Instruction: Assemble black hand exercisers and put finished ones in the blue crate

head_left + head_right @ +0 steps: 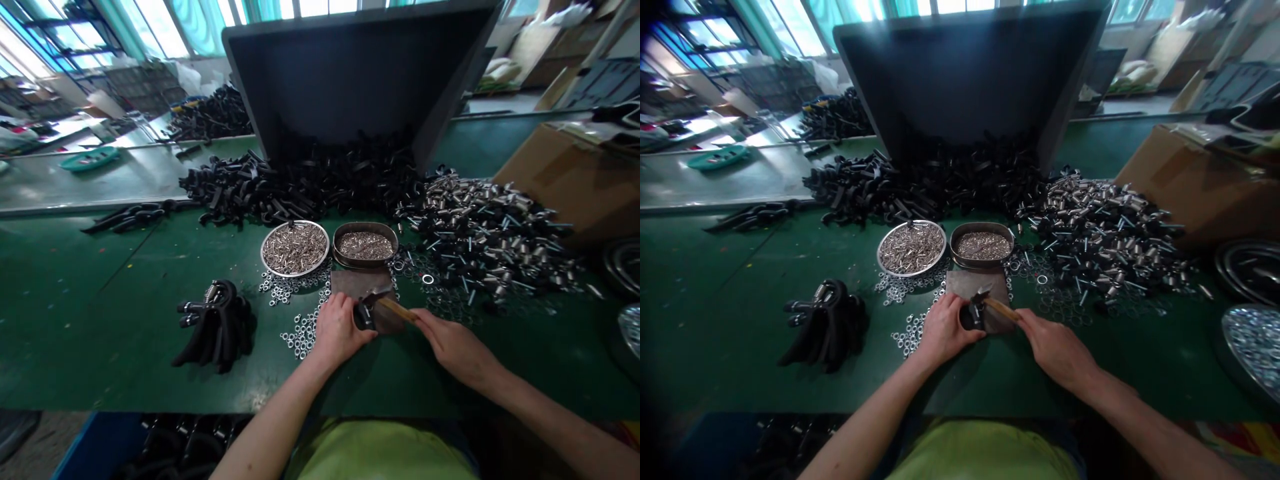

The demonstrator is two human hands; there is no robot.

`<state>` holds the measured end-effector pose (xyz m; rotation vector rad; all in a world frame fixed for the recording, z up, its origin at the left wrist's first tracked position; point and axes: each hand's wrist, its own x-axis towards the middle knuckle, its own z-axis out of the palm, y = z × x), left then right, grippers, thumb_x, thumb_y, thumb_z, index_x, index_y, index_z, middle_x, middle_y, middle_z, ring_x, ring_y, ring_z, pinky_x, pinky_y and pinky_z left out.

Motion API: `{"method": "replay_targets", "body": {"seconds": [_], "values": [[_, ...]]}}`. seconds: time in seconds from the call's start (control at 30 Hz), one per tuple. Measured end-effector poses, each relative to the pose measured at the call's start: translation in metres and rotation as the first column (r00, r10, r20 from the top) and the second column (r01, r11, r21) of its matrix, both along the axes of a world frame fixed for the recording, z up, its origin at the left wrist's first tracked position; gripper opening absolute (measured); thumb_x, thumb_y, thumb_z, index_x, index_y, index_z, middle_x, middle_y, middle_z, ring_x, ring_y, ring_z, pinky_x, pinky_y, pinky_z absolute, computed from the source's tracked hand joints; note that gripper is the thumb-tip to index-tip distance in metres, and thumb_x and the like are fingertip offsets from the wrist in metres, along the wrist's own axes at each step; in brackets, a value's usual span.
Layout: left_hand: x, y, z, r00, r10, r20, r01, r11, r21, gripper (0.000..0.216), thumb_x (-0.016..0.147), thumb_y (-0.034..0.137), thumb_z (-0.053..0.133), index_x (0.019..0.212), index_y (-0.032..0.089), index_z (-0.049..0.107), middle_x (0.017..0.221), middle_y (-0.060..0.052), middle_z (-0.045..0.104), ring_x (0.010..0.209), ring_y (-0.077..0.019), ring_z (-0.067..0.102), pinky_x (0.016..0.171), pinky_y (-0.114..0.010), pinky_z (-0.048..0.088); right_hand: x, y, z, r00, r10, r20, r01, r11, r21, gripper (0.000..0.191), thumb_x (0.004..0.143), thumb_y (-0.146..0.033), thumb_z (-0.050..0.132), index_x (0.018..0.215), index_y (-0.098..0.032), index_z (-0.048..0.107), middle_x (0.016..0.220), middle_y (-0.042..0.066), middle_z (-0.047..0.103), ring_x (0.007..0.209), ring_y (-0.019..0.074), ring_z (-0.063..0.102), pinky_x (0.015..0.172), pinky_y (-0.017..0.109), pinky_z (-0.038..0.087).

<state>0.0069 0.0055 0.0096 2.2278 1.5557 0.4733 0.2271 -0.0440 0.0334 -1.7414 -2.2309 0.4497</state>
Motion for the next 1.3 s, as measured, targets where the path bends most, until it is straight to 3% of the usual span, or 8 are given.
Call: {"method": "replay_targets", "body": {"seconds": [0.2,0.37,0.57,0.73,0.87,0.97,1.1,1.3], "values": [[0.0,0.0,0.001,1.0,0.009,-0.023,-0.009,1.0,0.005,0.054,0.055,0.047,0.078,0.099,0.02,0.059,0.1,-0.006,0.058,0.098,-0.0259,0.053,0.084,-0.039,0.045,0.044,-0.019,-0.029,0.932,-0.165,0.324,0.07,0.956,0.285,0.035,0.094,-0.03,0.035,0.119,-0.019,0.056,0.103,0.006,0.07,0.076,0.0204,0.068,0.056,0.03,0.048],[-0.003,0.002,-0.003,0.999,-0.04,-0.02,0.041,0.999,0.013,0.057,0.055,0.048,0.078,0.099,0.019,0.059,0.101,-0.007,0.058,0.098,-0.0256,0.053,0.085,-0.039,0.045,0.064,-0.026,-0.037,0.822,-0.238,0.518,0.02,0.92,0.39,0.035,0.091,-0.031,0.043,0.115,-0.013,0.062,0.083,0.01,0.065,0.076,0.0242,0.06,0.062,0.034,0.044],[-0.009,0.008,-0.002,0.986,-0.162,-0.025,0.163,0.986,0.031,0.059,0.053,0.046,0.08,0.099,0.017,0.059,0.099,-0.007,0.058,0.097,-0.0256,0.053,0.086,-0.039,0.045,-0.002,0.039,-0.025,0.929,0.191,0.318,-0.298,0.894,0.334,0.043,0.084,-0.025,0.056,0.127,-0.026,0.052,0.128,0.012,0.051,0.117,0.0278,0.045,0.091,0.044,0.041],[-0.016,0.002,0.007,0.993,-0.121,0.004,0.121,0.992,0.045,0.055,0.057,0.044,0.077,0.1,0.02,0.054,0.1,-0.006,0.057,0.093,-0.0244,0.055,0.081,-0.039,0.048,-0.038,0.088,-0.013,0.875,0.467,0.128,-0.483,0.86,0.165,0.011,0.082,-0.028,0.06,0.088,-0.02,0.064,0.109,0.009,0.062,0.116,0.0262,0.047,0.091,0.042,0.042],[-0.011,-0.003,0.015,0.977,0.108,0.184,-0.12,0.991,0.053,0.054,0.061,0.043,0.075,0.103,0.022,0.049,0.102,-0.005,0.055,0.091,-0.0221,0.056,0.078,-0.037,0.05,-0.052,0.086,-0.002,0.95,0.199,-0.239,-0.212,0.977,-0.031,0.023,0.089,-0.038,0.045,0.093,-0.021,0.06,0.08,0.003,0.066,0.078,0.0184,0.063,0.069,0.033,0.05],[-0.003,0.004,0.023,0.944,0.112,0.309,-0.137,0.989,0.061,0.052,0.066,0.037,0.073,0.108,0.021,0.047,0.104,-0.006,0.055,0.097,-0.0215,0.055,0.084,-0.036,0.048,-0.062,0.077,0.002,0.851,-0.07,-0.52,-0.028,0.984,-0.179,0.04,0.088,-0.043,0.043,0.121,-0.022,0.048,0.076,0.0,0.068,0.061,0.0162,0.064,0.055,0.028,0.05],[-0.011,0.057,0.041,0.962,-0.105,0.253,0.071,0.988,0.138,0.034,0.078,0.035,0.063,0.108,0.022,0.054,0.11,-0.007,0.057,0.106,-0.0202,0.053,0.092,-0.033,0.045,-0.057,0.079,-0.002,0.835,-0.161,-0.526,0.089,0.983,-0.16,0.04,0.087,-0.044,0.043,0.119,-0.022,0.054,0.08,0.002,0.071,0.049,0.015,0.061,0.045,0.026,0.047],[-0.07,0.212,0.069,0.889,0.458,-0.02,-0.447,0.876,0.18,0.033,0.087,0.034,0.048,0.115,0.021,0.056,0.122,-0.009,0.052,0.117,-0.0216,0.047,0.098,-0.031,0.038,-0.039,0.086,-0.019,0.988,-0.065,-0.142,0.076,0.994,0.076,0.023,0.086,-0.038,0.044,0.083,-0.031,0.066,0.064,-0.004,0.071,0.053,0.0198,0.067,0.049,0.028,0.048]]}}
